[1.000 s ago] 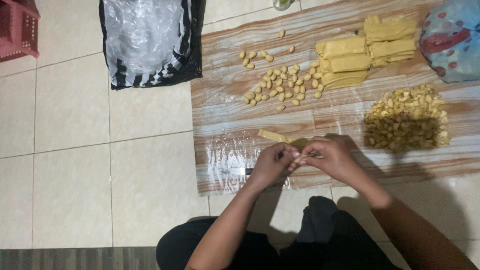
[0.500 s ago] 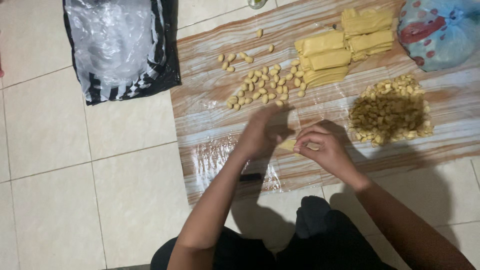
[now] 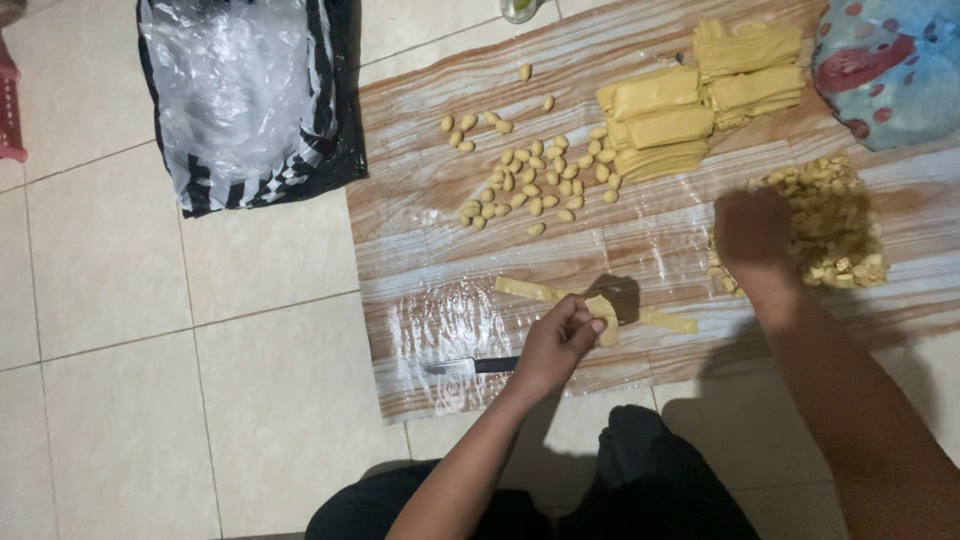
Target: The person sits on the floor and wraps small yellow dough pieces with thin yellow sheets. They pick up a dough piece, place it on a sheet, fold the sheet around it, and set the wrapped item aside. This process is repeated continuously.
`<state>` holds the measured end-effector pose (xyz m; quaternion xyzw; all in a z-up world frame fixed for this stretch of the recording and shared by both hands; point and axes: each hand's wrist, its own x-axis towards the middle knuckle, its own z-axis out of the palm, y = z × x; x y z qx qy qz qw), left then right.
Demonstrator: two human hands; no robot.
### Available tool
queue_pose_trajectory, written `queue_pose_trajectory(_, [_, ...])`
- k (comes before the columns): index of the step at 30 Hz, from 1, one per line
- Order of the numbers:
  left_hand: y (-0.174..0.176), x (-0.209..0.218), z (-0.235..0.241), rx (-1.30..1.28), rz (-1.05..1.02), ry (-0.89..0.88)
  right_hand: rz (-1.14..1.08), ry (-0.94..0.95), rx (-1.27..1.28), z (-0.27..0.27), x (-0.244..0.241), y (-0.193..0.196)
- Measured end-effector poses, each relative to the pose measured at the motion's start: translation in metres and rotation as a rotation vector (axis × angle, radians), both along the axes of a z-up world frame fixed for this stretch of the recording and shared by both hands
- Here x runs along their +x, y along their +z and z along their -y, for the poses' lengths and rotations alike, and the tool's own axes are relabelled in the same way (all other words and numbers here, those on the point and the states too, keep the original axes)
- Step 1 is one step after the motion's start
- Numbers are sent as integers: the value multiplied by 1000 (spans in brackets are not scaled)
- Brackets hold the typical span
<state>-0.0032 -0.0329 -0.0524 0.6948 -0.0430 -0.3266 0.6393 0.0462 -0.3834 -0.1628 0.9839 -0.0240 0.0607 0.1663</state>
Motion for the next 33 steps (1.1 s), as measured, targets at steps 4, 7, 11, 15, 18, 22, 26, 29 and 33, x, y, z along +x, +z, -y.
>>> queue_pose_trajectory(4, [8,0,-5,-42,97,21,-65,19,210,-13,-2,19])
queue_pose_trajectory(7, [24,3,-8,51,260,23,-79,-5,677,-39,-2,50])
queue_pose_trajectory(11, [46,2,-13,114,686,-30,-179,-25,1663,-94,-22,83])
queue_pose_trajectory(15, [65,3,-13,50,531,89,-299,44,2125,-147,-51,110])
queue_pose_trajectory(18, [77,12,-12,-9,297,295,-287,76,2228,-166,-59,136])
queue_pose_trajectory(22, [81,5,-20,-101,443,290,-177,172,2134,-181,-70,161])
queue_pose_trajectory(26, [80,1,-28,-235,152,99,22,315,1710,-183,-75,181])
queue_pose_trajectory(29, [80,0,-34,-347,81,41,26,418,1474,-183,-81,191])
queue_pose_trajectory(33, [83,4,-28,-452,0,99,93,464,1191,-184,-79,202])
